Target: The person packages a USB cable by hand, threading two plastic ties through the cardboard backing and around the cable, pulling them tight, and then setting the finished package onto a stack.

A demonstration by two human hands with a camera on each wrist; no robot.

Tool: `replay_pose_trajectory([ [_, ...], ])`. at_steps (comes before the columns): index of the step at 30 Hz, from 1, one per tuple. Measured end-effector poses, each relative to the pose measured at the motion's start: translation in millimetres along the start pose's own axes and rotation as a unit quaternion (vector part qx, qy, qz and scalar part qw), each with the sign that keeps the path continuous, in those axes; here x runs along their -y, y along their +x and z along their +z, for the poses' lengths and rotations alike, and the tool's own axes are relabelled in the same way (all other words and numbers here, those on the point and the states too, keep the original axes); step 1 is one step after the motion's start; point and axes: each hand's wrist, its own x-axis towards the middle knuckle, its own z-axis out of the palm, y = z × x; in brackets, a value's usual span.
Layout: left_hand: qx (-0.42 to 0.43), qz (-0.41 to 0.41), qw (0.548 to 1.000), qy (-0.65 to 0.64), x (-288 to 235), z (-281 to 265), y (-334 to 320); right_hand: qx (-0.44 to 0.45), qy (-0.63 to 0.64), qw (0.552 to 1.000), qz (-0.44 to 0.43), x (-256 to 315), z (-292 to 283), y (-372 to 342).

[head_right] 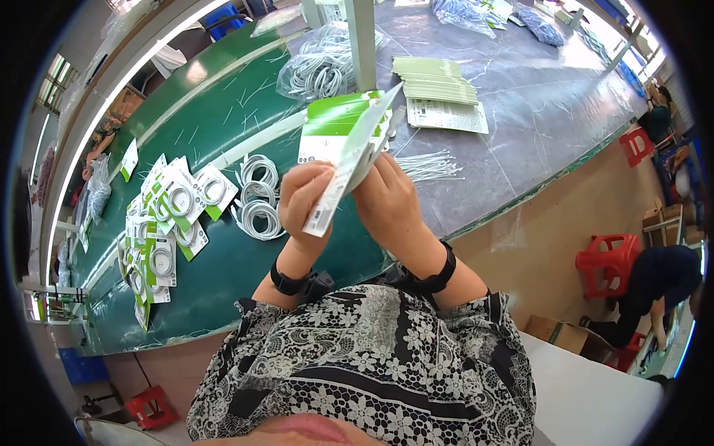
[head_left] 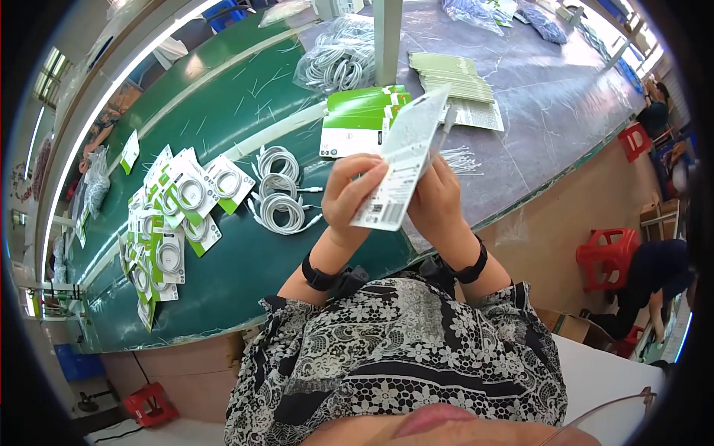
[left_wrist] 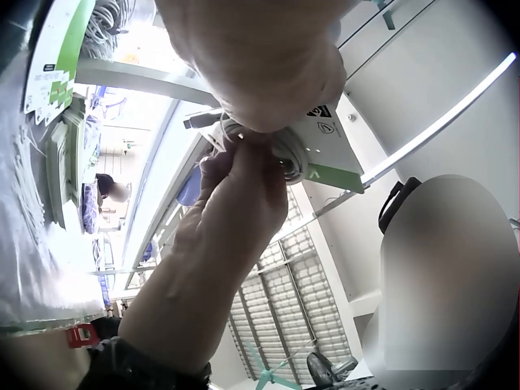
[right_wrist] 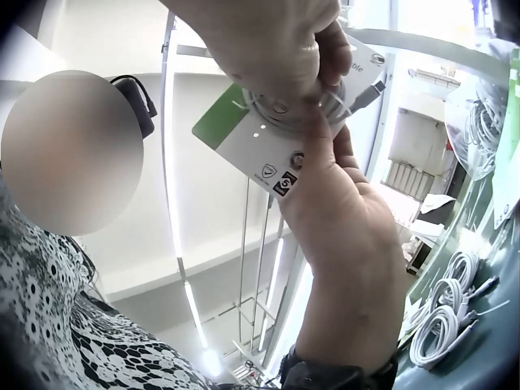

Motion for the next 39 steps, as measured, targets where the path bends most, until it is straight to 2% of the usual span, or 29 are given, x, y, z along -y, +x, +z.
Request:
replay_pose_trajectory([
  [1,0.012,0.006,1.000,0.001,-3.8,-1.6,-0.2,-0.036,0.008,0.999,-0.024,-0.4,1.2,-2.1],
  [3,0.025,0.009,1.000,0.002,-6.1,-0.3,-4.2,0.000,0.005,1.000,-0.018,-5.0,1.3,-2.8],
  [4,-0.047,-0.146,0.979,-0.131,-3.6,3.5,-7.2,0.031,0.002,0.999,-0.012,-8.1,1.0,-2.4],
  [5,-0.118,-0.291,0.914,-0.257,-0.3,6.8,-9.1,0.061,0.001,0.998,-0.008,-10.0,0.2,-2.0],
  [6,-0.184,-0.422,0.807,-0.370,1.4,6.6,-9.7,0.062,0.005,0.998,-0.010,-13.6,-6.9,-2.7],
  [7,-0.187,-0.420,0.809,-0.366,2.7,2.3,-8.5,0.012,0.032,0.999,0.039,-21.1,-19.3,-2.8],
  [8,-0.181,-0.445,0.784,-0.392,4.0,-4.6,-7.7,-0.037,0.059,0.993,0.090,-27.3,-28.0,-4.3],
  [9,-0.174,-0.472,0.756,-0.418,3.7,-11.2,-8.3,-0.036,0.063,0.993,0.093,-38.5,-27.3,-6.2],
  [10,-0.165,-0.500,0.725,-0.444,1.6,-14.1,-10.1,-0.018,0.140,0.968,0.207,-57.4,-20.7,-8.5],
  [11,-0.165,-0.504,0.722,-0.444,-3.2,-13.6,-10.9,-0.002,0.212,0.925,0.317,-73.3,-13.2,-14.8],
  [13,-0.139,-0.521,0.718,-0.440,-15.8,-11.7,-8.3,0.069,0.298,0.902,0.305,-78.2,18.8,-37.9],
  [14,-0.127,-0.528,0.717,-0.437,-18.6,-10.5,-8.2,0.068,0.298,0.901,0.309,-75.9,29.4,-40.4],
  [15,-0.126,-0.533,0.716,-0.433,-20.4,-10.2,-11.1,0.078,0.193,0.956,0.207,-66.3,39.1,-39.0],
  [16,-0.121,-0.540,0.716,-0.425,-21.9,-10.7,-14.2,0.088,0.085,0.987,0.100,-61.0,44.0,-40.4],
  [20,-0.115,-0.550,0.724,-0.401,-21.0,-14.0,-17.8,0.126,0.194,0.961,0.151,-66.0,49.5,-46.5],
  [25,-0.106,-0.562,0.723,-0.388,-20.4,-13.0,-20.2,0.082,0.178,0.971,0.136,-67.1,55.3,-52.6],
  [28,-0.097,-0.555,0.731,-0.385,-20.3,-11.3,-16.3,0.055,0.144,0.983,0.096,-67.6,53.3,-50.6],
  [33,-0.091,-0.531,0.750,-0.383,-28.4,-11.3,-6.6,0.043,0.193,0.972,0.129,-83.1,57.4,-59.4],
  [36,-0.088,-0.533,0.748,-0.384,-26.5,-10.9,-7.2,0.039,0.062,0.995,0.062,-78.3,57.9,-55.2],
  [37,-0.089,-0.537,0.745,-0.386,-23.3,-10.9,-7.8,0.038,0.063,0.995,0.063,-77.7,58.7,-56.8],
  [39,-0.092,-0.538,0.745,-0.384,-15.1,-13.2,-13.2,0.044,0.165,0.976,0.139,-77.0,63.4,-59.4],
])
